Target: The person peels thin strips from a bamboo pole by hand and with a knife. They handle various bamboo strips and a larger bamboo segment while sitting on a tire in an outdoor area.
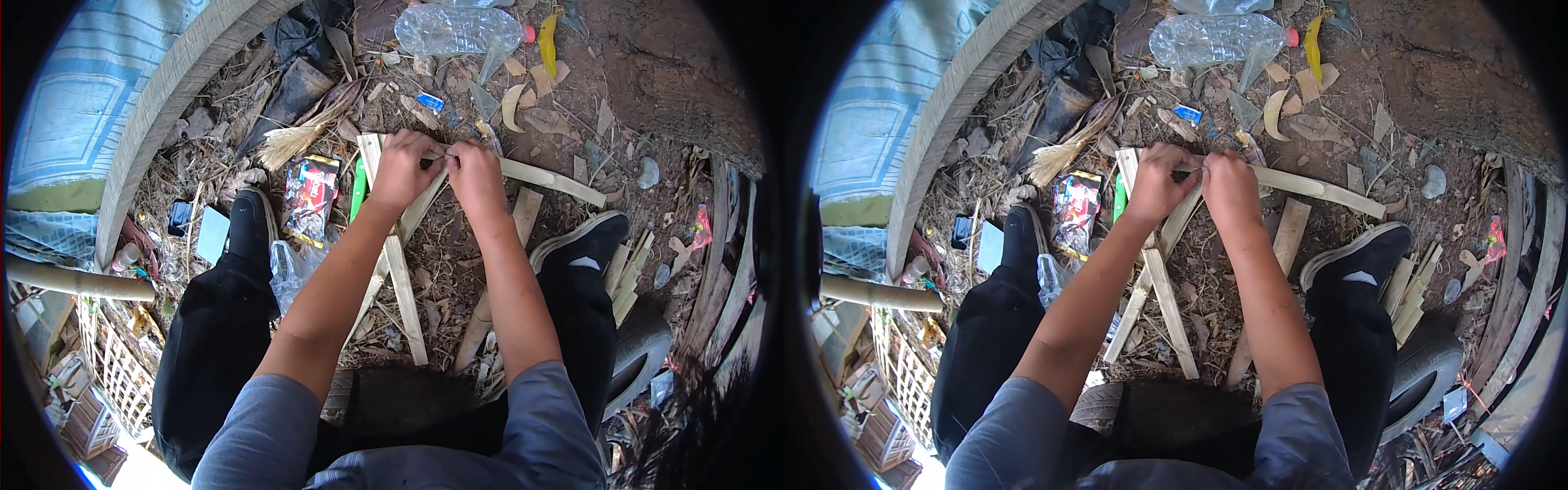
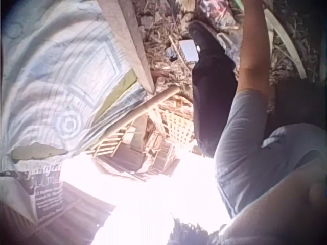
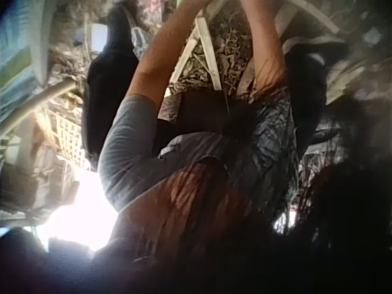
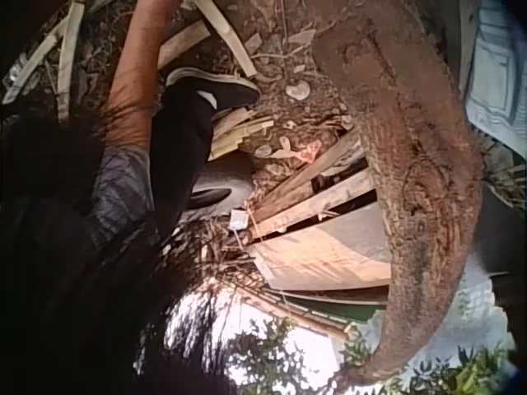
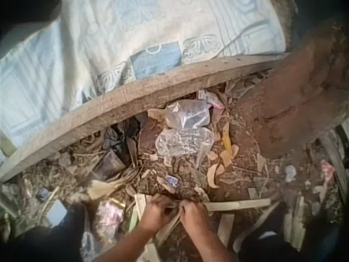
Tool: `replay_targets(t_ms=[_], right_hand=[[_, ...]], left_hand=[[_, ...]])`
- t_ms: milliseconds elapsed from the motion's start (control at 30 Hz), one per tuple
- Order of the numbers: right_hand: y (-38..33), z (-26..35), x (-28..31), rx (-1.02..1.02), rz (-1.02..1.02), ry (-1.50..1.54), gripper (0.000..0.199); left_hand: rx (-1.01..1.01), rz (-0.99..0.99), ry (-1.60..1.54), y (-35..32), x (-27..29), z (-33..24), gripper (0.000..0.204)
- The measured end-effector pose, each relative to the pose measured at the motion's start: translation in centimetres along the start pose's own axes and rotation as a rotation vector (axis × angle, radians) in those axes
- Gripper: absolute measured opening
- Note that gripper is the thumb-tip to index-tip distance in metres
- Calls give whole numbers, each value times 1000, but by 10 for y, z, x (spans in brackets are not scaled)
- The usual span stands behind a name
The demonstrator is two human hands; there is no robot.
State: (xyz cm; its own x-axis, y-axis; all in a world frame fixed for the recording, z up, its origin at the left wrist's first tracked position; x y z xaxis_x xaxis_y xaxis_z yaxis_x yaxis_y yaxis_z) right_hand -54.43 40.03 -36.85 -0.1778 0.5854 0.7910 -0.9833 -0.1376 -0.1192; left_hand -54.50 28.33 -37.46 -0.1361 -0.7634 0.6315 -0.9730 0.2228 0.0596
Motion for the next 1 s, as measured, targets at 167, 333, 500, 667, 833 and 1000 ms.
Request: replay_targets(t_ms=[167,333,500,667,833,1000], right_hand=[[0,2,-9,19,88,-145,12],[-6,6,-5,115,47,-87,11],[-8,11,-6,153,41,-86,9],[-7,12,-19,174,82,-371,10],[-4,20,-21,235,78,-601,10],[6,19,-22,217,187,-606,9]], left_hand=[[25,-91,30,-5,3,-4,17],[20,-111,-16,-9,6,-1,17],[20,-125,0,-9,7,-2,17],[-9,-139,25,-9,6,-7,20],[24,-124,40,-7,3,-5,25],[36,-117,61,-7,5,-1,24]])
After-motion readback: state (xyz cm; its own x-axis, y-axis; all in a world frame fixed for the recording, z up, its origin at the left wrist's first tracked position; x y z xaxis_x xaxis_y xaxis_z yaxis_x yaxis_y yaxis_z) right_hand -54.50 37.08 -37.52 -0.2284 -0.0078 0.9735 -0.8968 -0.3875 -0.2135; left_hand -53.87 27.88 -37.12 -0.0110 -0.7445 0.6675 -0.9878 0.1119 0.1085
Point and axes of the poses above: each hand's wrist, its own y-axis towards the middle knuckle, its own x-axis out of the back of the hand, z = x × y, the point moved 10 cm from there along y, towards the middle knuckle, and after that the axes turned 1 degree about x, right-handed, at the moved point
